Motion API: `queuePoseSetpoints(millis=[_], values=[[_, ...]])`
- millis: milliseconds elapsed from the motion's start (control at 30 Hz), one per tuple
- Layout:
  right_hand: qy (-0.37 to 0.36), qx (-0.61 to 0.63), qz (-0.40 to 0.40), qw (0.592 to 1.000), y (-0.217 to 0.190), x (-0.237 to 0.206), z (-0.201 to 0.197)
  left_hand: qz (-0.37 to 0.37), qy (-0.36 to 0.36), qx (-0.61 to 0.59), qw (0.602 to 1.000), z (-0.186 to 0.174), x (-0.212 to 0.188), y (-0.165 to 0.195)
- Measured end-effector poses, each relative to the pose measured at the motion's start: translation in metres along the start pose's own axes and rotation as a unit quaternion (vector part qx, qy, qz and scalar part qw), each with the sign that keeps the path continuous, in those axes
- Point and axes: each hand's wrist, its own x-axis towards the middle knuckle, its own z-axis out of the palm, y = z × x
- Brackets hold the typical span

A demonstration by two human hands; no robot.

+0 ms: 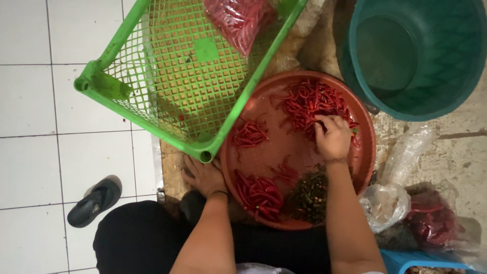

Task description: The person transfers red chilies from a green bowl into a red basin, then removes stems from the chilies by hand and places the stems into a separate pile within the basin.

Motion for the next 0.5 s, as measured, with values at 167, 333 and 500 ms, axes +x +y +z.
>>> queuePoseSetpoints(millis=[167,333,500], values=[[0.018,0.108,0.05,0.993,0.014,-0.009,0.008,0.002,0.0,-0.002,1.0,-0.007,0.0,0.0],[-0.049,0.359,0.206,0.909,0.007,-0.008,0.005,-0.02,-0.049,-0.016,0.998,-0.01,-0.001,0.0],[-0.124,0.363,0.176,0.907,-0.05,-0.001,0.001,0.002,-0.006,0.013,1.0,0.0,0.0,-0.001]])
